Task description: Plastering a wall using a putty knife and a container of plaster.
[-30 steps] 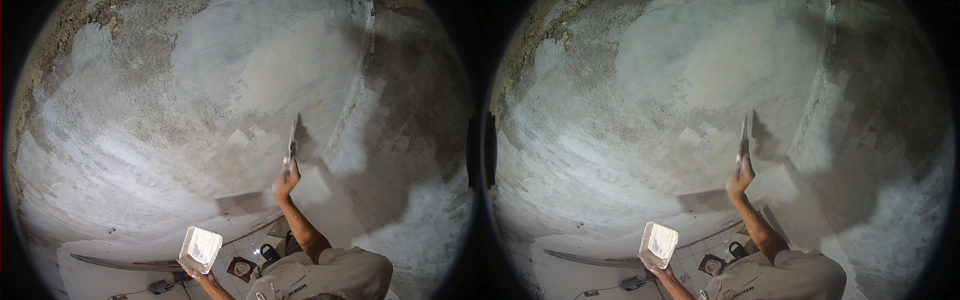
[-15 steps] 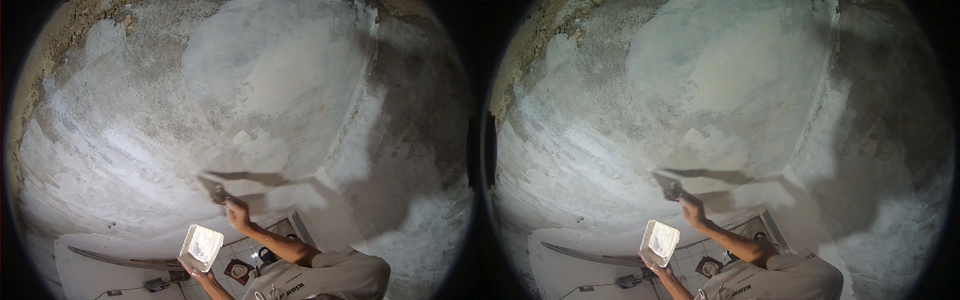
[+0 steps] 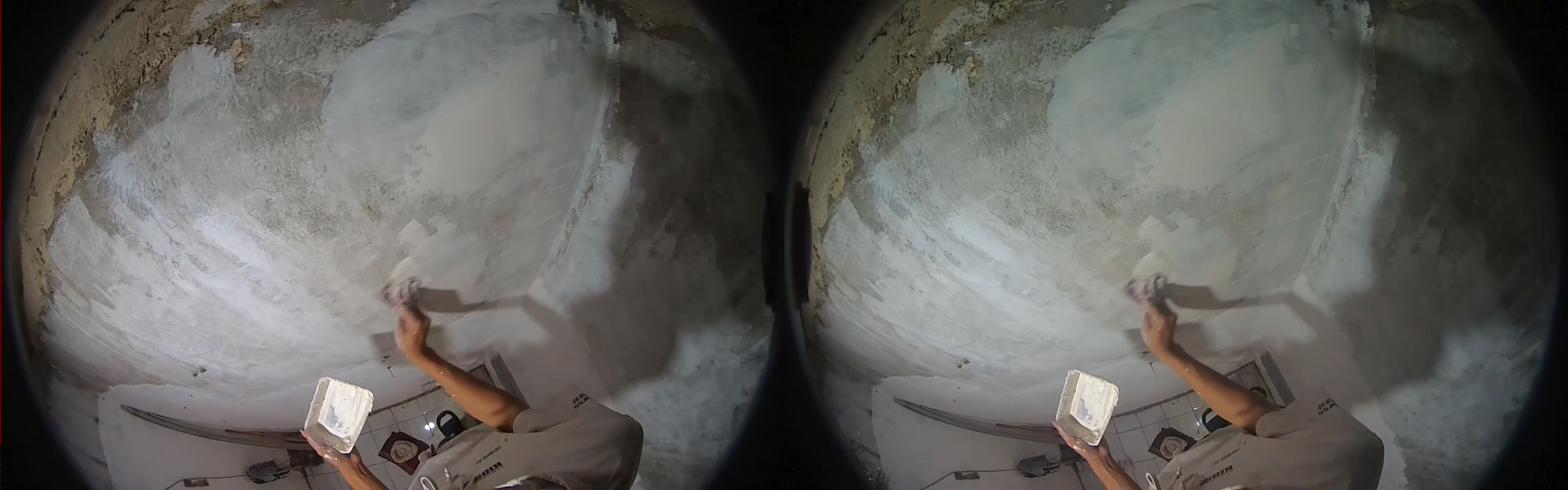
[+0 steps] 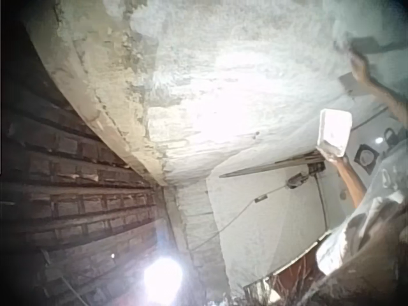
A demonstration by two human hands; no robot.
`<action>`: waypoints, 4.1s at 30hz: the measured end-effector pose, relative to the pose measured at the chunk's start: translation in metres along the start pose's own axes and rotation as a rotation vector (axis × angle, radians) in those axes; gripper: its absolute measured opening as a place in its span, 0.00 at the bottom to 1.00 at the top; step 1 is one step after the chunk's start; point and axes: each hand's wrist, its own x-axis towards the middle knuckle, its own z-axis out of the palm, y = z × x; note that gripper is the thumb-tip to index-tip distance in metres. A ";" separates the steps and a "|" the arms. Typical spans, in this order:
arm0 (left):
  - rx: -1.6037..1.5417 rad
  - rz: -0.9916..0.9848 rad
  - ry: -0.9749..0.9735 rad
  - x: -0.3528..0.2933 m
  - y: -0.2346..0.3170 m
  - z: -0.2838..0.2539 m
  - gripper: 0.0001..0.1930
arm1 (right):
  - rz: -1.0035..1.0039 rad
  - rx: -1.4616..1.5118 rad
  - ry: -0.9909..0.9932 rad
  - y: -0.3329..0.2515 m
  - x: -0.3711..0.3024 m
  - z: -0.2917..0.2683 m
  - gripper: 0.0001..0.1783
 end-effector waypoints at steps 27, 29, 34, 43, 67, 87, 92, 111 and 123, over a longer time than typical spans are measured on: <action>-0.150 -0.380 0.305 0.004 0.033 0.032 0.35 | -0.182 0.252 -0.084 -0.045 -0.001 -0.024 0.21; -0.210 -0.369 0.251 0.003 0.018 0.003 0.35 | -0.172 0.159 0.207 -0.030 0.025 -0.043 0.13; -0.295 -0.400 0.308 -0.009 0.030 0.015 0.34 | -0.100 0.021 0.443 -0.030 0.112 -0.070 0.24; -0.156 -0.295 0.355 -0.008 0.046 0.040 0.35 | -0.217 0.178 -0.440 -0.026 -0.028 0.002 0.27; 0.235 -0.472 0.137 0.012 0.051 0.163 0.19 | -0.393 0.321 -1.206 -0.082 0.061 -0.107 0.20; 0.294 -0.429 0.228 -0.003 0.042 0.166 0.19 | -0.434 0.244 -1.420 -0.085 0.054 -0.093 0.19; 0.230 -0.422 0.253 -0.005 0.037 0.160 0.19 | -0.379 0.294 -1.414 -0.075 0.043 -0.094 0.18; 0.438 -0.305 0.310 -0.011 0.024 0.149 0.19 | -0.037 0.192 -1.709 -0.083 0.044 -0.112 0.22; 0.394 -0.222 0.469 -0.003 0.023 0.131 0.17 | 0.127 0.356 -1.574 -0.065 0.044 -0.116 0.22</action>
